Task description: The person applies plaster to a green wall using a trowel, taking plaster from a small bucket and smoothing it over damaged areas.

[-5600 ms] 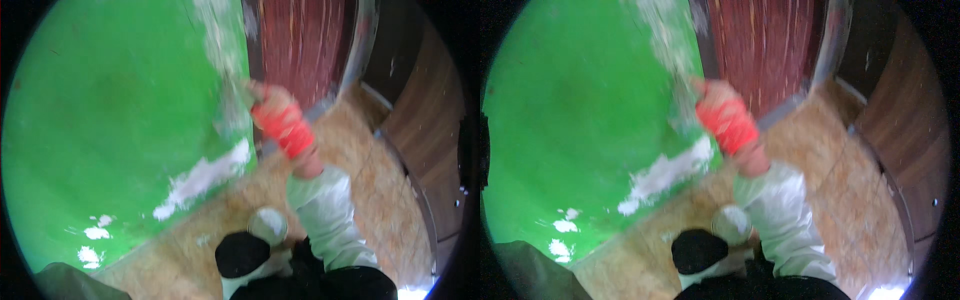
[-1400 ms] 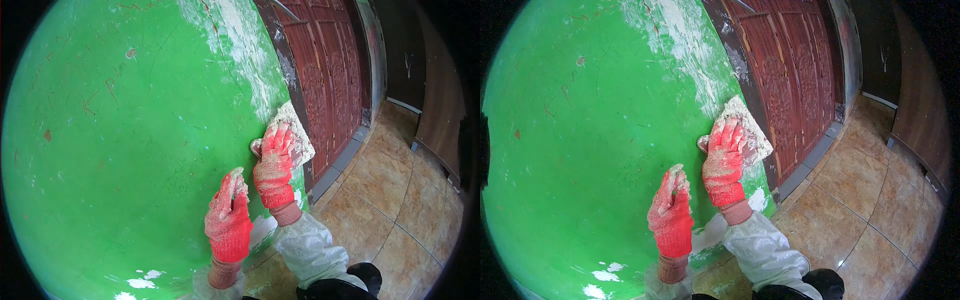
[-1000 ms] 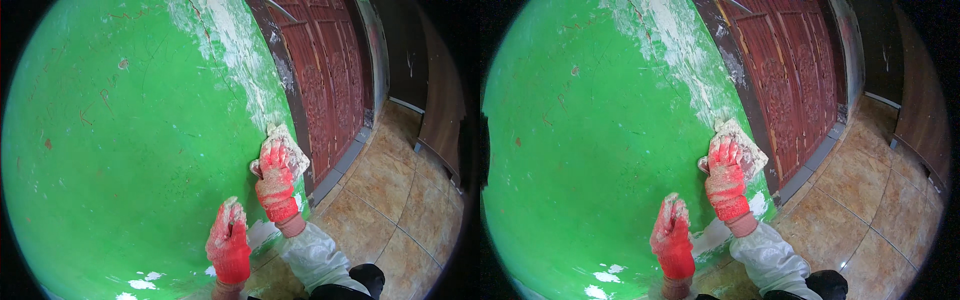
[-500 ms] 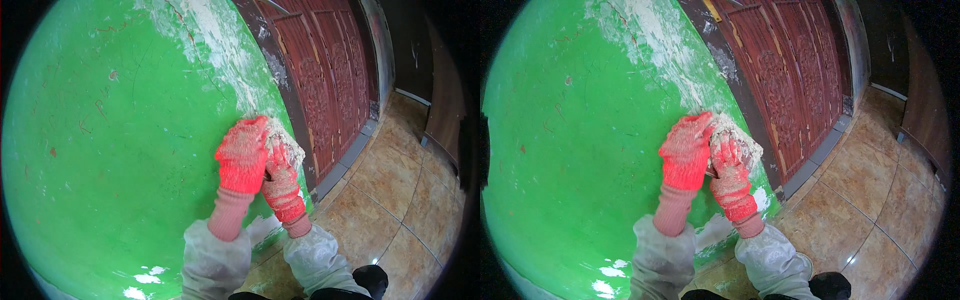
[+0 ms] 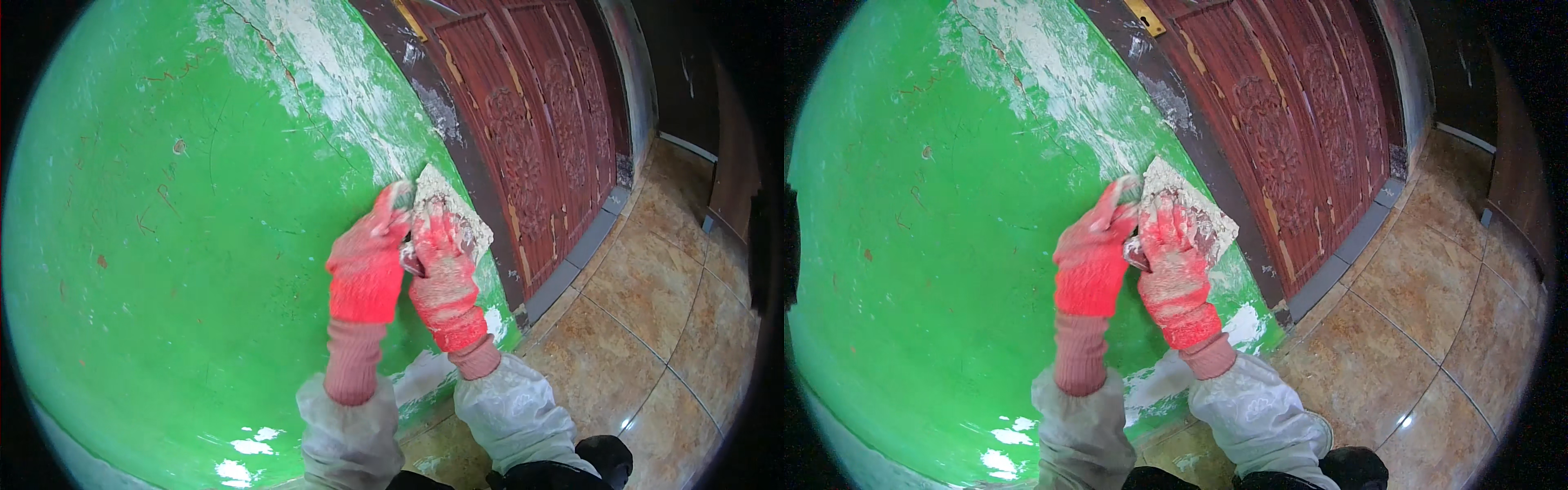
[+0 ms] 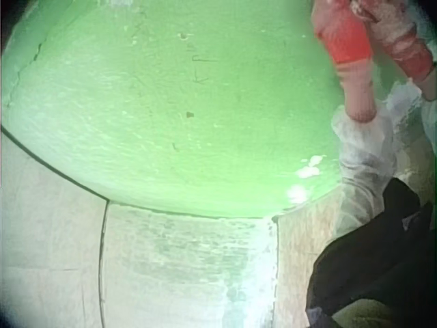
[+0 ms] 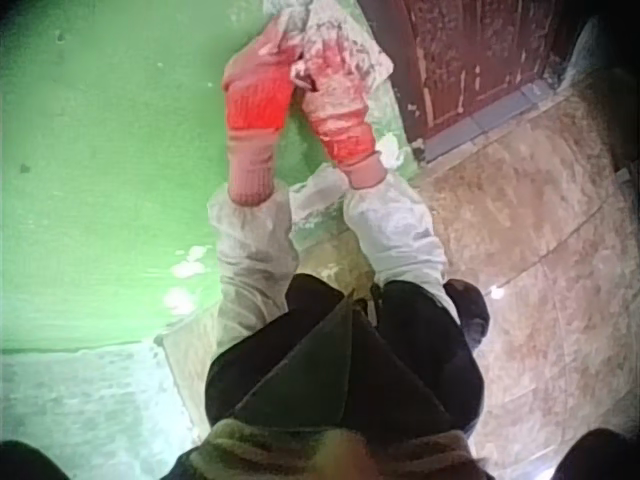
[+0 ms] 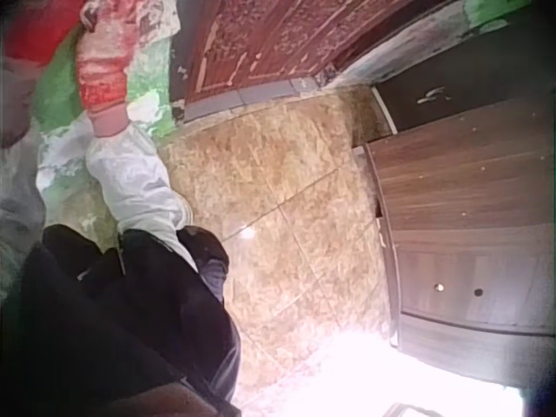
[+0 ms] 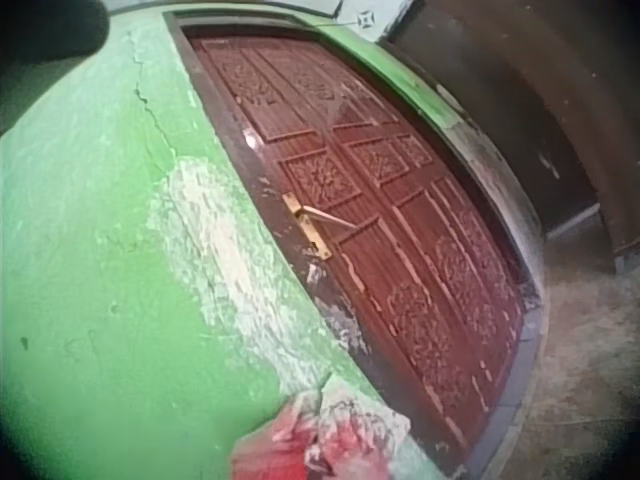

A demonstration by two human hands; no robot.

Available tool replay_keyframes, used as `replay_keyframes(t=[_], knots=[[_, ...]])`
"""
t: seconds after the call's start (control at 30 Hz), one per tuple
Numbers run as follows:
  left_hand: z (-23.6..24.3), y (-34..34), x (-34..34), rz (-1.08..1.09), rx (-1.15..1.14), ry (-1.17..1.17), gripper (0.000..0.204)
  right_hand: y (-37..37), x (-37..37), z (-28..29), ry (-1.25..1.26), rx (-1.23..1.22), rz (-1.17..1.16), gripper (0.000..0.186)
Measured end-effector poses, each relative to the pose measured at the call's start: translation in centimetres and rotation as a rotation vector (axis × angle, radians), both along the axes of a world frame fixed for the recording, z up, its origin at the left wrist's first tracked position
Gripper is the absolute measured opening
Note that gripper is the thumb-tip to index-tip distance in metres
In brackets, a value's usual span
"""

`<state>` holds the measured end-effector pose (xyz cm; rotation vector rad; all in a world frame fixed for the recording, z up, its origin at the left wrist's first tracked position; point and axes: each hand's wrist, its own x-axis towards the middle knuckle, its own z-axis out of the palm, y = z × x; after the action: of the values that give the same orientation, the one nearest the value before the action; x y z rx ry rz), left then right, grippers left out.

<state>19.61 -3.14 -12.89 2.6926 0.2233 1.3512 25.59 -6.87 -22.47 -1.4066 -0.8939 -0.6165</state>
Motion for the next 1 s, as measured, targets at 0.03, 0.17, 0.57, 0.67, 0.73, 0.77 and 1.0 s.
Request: replay_keyframes(t=[0.03, 0.17, 0.57, 0.67, 0.73, 0.77, 1.0], knots=[[-0.4, -0.4, -0.7, -0.06, -0.271, -0.112, 0.033, 0.3, 0.1, 0.0, -0.041, -0.092, -0.066, 0.063], [-2.5, -4.0, -5.2, -0.16, -0.739, -0.35, 0.034, 0.6, 0.2, 2.2, -0.095, -0.202, -0.195, 0.057], [-8.6, -8.4, -10.0, 0.185, -1.115, -0.28, 0.031, 3.4, 0.1, -0.8, -0.088, -0.131, -0.235, 0.059], [-8.8, -8.7, -10.7, 0.159, -1.207, -0.318, 0.032, 3.3, 0.1, -0.8, -0.101, -0.074, -0.196, 0.065], [-9.0, -8.6, -10.9, 0.147, -1.268, -0.354, 0.033, 3.2, 0.0, -0.4, -0.104, -0.052, -0.2, 0.067], [-9.0, -8.4, -10.9, 0.13, -1.276, -0.355, 0.034, 3.0, 0.0, -0.4, -0.101, -0.064, -0.2, 0.067], [-8.9, -8.6, -10.8, 0.08, -1.206, -0.379, 0.034, 2.6, 0.4, 0.0, -0.137, -0.211, -0.239, 0.058]])
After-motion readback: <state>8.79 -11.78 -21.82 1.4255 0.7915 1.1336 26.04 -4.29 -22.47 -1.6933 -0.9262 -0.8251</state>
